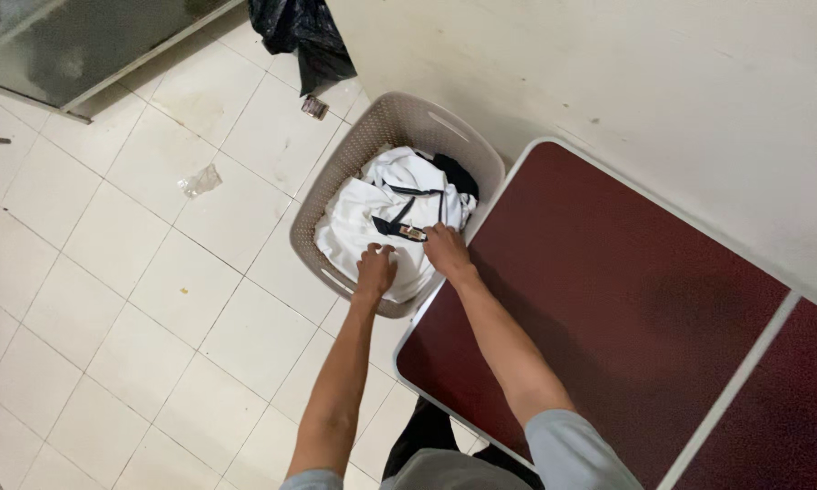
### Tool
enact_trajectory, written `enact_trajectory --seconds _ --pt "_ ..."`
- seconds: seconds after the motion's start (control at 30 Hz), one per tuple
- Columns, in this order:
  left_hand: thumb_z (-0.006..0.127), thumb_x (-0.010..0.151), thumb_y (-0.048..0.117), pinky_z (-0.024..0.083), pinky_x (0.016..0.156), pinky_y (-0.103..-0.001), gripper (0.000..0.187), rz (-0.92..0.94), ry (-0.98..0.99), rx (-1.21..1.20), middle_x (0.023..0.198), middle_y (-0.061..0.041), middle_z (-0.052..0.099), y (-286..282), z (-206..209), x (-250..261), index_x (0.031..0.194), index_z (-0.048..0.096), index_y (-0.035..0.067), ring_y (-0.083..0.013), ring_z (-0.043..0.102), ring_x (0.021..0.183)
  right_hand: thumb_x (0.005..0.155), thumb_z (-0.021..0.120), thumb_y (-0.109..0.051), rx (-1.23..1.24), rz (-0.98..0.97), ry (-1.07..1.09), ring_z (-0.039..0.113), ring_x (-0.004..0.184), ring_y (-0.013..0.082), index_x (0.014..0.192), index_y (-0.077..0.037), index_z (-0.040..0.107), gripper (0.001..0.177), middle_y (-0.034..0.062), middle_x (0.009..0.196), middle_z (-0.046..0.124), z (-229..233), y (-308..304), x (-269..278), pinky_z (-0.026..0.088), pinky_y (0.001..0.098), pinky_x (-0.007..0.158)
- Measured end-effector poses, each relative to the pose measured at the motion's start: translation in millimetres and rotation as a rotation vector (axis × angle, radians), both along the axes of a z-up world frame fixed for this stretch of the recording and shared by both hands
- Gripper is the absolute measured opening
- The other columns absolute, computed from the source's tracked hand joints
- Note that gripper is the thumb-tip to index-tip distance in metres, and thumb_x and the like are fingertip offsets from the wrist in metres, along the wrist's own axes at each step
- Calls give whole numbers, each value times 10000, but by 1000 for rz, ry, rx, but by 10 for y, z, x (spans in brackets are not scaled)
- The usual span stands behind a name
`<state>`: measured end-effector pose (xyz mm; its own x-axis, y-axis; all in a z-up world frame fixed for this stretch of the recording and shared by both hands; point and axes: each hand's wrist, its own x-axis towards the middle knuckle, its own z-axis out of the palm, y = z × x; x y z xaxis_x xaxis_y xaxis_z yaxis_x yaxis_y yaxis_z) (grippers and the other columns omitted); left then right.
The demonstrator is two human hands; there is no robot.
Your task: The person folds an orange and blue jersey on a table, places it into a suitcase, and then begins to fold a white shirt taken from a laundry basket.
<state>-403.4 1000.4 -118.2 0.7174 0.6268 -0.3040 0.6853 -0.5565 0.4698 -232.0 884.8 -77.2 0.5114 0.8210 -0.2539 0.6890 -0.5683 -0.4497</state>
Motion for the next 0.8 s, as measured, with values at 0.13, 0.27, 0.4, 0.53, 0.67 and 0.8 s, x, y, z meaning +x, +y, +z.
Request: enact_trajectory --seconds 0.13,0.27,0.4,0.53,0.67,0.8 --pt "815 787 178 439 998 -592 661 37 57 -70 1446 -277 414 -98 -84 -1 1390 545 159 -477 467 1261 878 541 -67 -127 87 -33 584 1162 401 1417 -206 560 556 140 1380 538 -278 154 -54 453 560 924" --pt "807 765 140 452 963 -596 856 58 88 -87 1342 -267 480 -176 -214 -57 1519 403 95 -478 497 1197 933 508 -81 -260 140 17 557 1180 393 1449 -273 515 551 115 1332 557 -358 178 -62 427 548 1004" --pt "633 925 89 493 921 -573 464 26 21 51 1226 -233 599 -150 -345 -33 1383 557 69 -447 587 1100 982 510 -94 -270 114 9 539 1253 336 1337 -179 610 378 99 1317 592 -339 176 -50 434 505 1058" --pt "581 953 71 522 884 -530 168 -1 -46 130 1150 -233 643 -82 -241 -22 1104 654 69 -425 631 1050 904 681 -171 -170 88 -34 513 1257 340 1214 -66 665 327 146 1286 587 -192 142 -60 428 479 1060" --pt "529 1034 115 464 753 -567 138 154 -304 34 942 -298 643 -8 110 235 1004 559 -17 -496 614 887 858 785 -207 5 9 -37 509 1235 367 1137 -41 700 336 174 1227 596 36 47 -16 422 498 1039" --pt "452 1080 142 410 664 -582 206 163 -480 -8 782 -319 612 -80 586 480 966 498 -23 -533 590 775 888 741 -144 156 -65 -82 528 1202 357 1120 -70 716 244 152 1193 604 374 -59 117 427 493 1056"
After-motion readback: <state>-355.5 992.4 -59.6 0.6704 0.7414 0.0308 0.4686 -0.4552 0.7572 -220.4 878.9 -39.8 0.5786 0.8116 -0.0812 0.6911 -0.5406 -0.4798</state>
